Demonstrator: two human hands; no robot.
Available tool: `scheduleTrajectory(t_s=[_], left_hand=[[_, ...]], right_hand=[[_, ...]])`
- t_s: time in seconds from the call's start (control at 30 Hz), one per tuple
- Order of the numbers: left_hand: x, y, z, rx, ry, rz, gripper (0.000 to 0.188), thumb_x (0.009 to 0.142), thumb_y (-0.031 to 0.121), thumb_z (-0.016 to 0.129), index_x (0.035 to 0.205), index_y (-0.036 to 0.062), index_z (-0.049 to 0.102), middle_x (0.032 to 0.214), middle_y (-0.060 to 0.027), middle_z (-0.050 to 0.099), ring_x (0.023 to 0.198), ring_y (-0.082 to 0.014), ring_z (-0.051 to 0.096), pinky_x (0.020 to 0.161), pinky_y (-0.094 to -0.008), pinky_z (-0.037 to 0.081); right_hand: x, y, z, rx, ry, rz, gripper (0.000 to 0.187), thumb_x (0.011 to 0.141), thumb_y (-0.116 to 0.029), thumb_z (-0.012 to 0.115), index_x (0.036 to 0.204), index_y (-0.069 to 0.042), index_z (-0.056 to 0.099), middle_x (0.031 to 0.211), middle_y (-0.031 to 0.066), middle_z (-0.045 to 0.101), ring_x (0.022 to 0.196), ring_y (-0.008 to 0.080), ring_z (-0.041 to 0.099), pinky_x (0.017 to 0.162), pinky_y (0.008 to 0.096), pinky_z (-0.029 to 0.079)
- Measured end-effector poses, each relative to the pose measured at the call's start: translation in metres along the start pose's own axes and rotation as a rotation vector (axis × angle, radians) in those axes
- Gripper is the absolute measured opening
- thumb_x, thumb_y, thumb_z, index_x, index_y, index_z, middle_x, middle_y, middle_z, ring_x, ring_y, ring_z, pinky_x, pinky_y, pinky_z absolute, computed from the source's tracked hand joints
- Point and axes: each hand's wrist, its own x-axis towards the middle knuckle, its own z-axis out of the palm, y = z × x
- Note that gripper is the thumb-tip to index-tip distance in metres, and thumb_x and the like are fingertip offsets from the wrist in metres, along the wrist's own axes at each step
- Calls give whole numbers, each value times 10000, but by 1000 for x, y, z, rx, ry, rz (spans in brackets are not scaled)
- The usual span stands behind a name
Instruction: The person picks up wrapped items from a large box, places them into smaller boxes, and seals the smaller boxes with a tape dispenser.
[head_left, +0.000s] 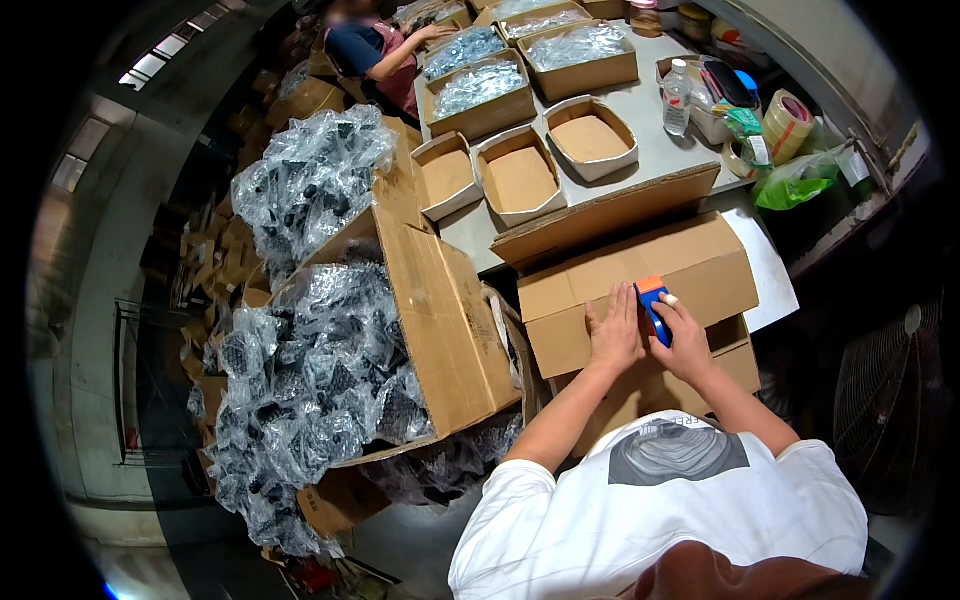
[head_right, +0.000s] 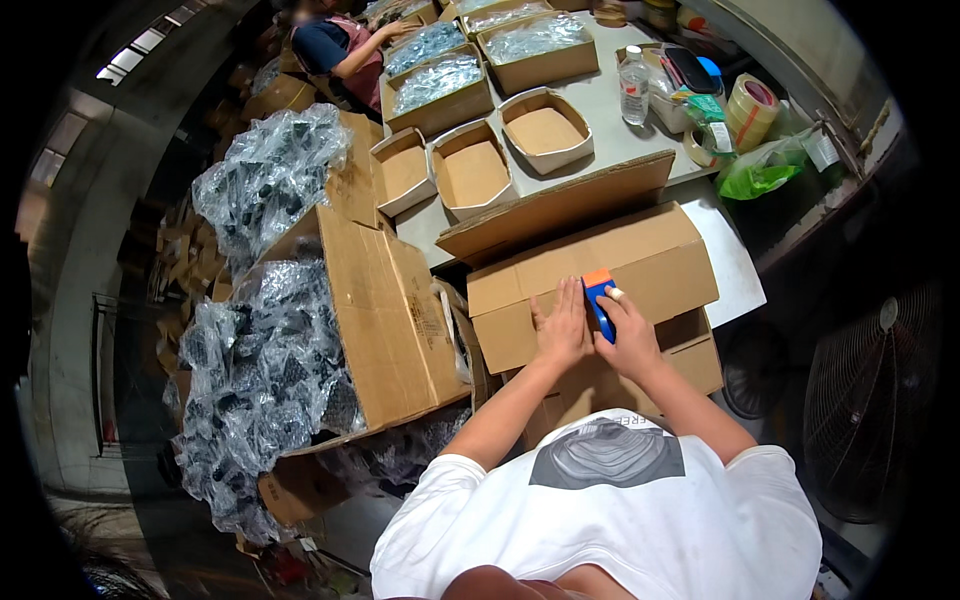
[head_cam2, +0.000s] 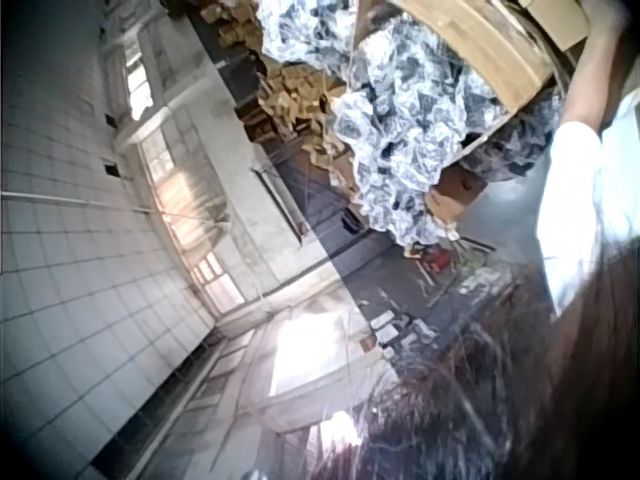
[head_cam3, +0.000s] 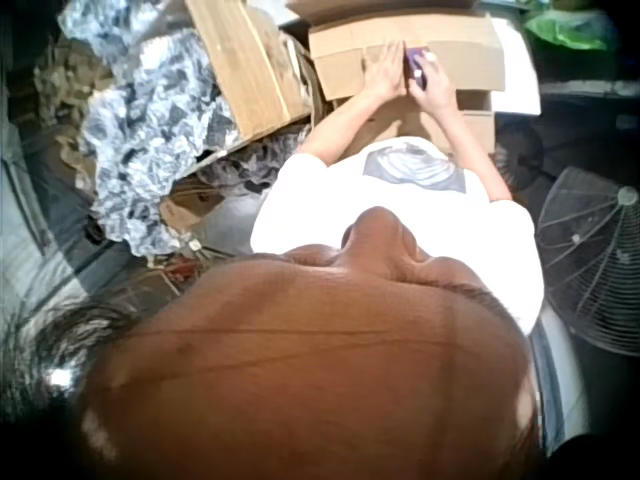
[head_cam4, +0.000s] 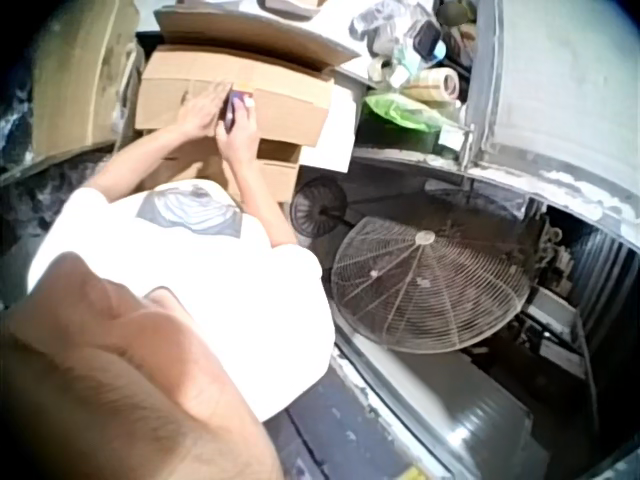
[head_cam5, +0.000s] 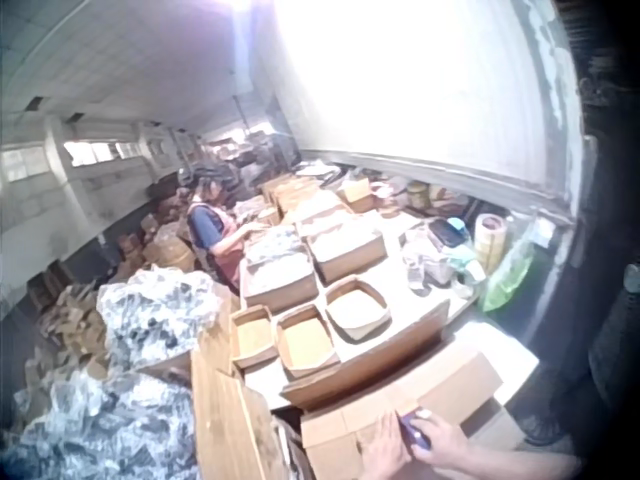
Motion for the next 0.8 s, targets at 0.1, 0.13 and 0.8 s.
scheduleTrajectory(t_s=[0.1,0.13,0.8], left_hand=[[1,0,4,8,13,29,1093,589,377,738,1444,16,161,1502,-93,220,1403,-204,179,1039,-660,-7],[1,0,5,18,10,45,1108,586,400,747,1444,16,159,1501,-91,221,1403,-203,180,1037,-666,-1],[22,1,4,37,-93,194,965,684,488,710,1443,121,241,1531,-99,115,1410,-304,107,1038,-678,60]], right_hand=[[-15,-3,-4,7,-15,32,514,707,-150,658,1192,-41,527,1282,193,481,1098,370,533,876,430,477],[-22,0,-6,4,-27,35,517,706,-147,658,1195,-43,526,1281,191,481,1093,373,535,872,432,478],[-29,58,35,224,-178,513,295,740,-175,599,969,2,655,934,199,641,863,327,631,768,384,491]])
